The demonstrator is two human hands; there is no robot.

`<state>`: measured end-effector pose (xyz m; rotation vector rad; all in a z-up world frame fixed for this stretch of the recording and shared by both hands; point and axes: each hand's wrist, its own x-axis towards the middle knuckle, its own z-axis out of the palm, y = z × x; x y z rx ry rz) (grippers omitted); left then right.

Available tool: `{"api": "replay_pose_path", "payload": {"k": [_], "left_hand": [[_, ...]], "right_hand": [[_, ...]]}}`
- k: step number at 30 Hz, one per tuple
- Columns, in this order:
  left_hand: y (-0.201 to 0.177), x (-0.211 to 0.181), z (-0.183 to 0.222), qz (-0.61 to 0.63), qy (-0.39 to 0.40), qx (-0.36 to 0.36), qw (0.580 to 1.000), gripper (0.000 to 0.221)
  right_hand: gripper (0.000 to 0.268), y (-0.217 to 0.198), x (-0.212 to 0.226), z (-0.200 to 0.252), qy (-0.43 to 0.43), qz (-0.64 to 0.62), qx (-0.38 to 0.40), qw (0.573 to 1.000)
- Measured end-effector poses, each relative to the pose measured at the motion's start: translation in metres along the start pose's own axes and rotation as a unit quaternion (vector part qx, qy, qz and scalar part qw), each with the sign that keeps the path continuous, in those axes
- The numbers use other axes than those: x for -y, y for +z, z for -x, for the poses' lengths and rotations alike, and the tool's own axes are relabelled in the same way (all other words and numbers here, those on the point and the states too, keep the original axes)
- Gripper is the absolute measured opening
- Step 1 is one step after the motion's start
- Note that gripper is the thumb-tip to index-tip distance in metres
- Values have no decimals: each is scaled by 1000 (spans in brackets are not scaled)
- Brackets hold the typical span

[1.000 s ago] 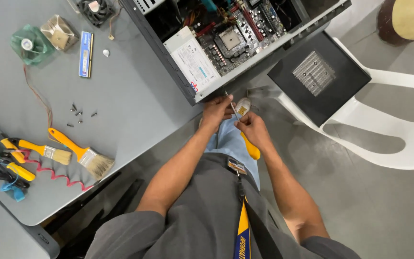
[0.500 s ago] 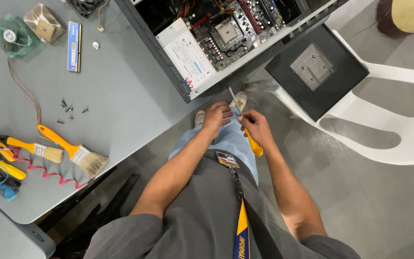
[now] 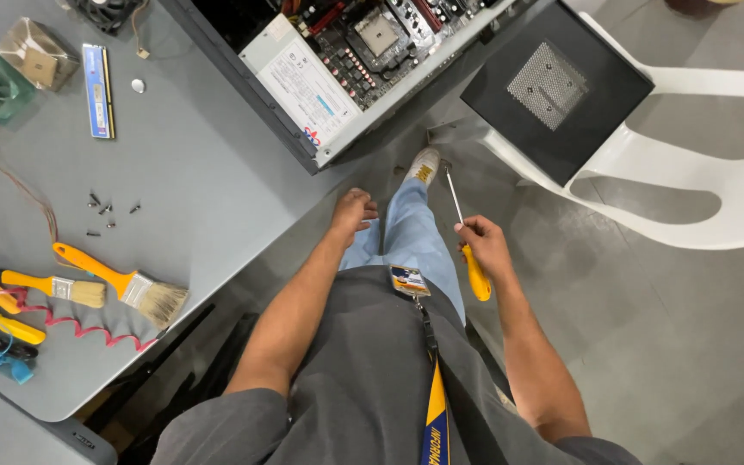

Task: The person is disassembling a desktop computer by removing the RAM modules, disconnecting internal cables, and carefully extracting the CPU from the motherboard socket.

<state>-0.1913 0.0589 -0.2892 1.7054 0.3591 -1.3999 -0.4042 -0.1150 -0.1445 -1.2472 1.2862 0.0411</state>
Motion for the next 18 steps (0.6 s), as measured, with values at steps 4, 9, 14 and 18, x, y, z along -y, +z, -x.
{"api": "replay_pose_path", "payload": {"k": [4, 9, 14, 18], "left_hand": [[-8, 35, -19, -70, -2, -17, 997, 31], [-17, 71, -26, -72, -7, -47, 996, 41], [-7, 96, -35, -121, -6, -69, 990, 40], [19, 125, -88, -162, 18, -93, 982, 34]], "right_hand": [[17, -4, -23, 2, 20, -18, -7, 1000], [17, -22, -58, -3, 75, -50, -7, 996], [22, -37, -101, -20, 105, -81, -7, 991], [25, -47, -129, -47, 134, -90, -14, 987]]}}
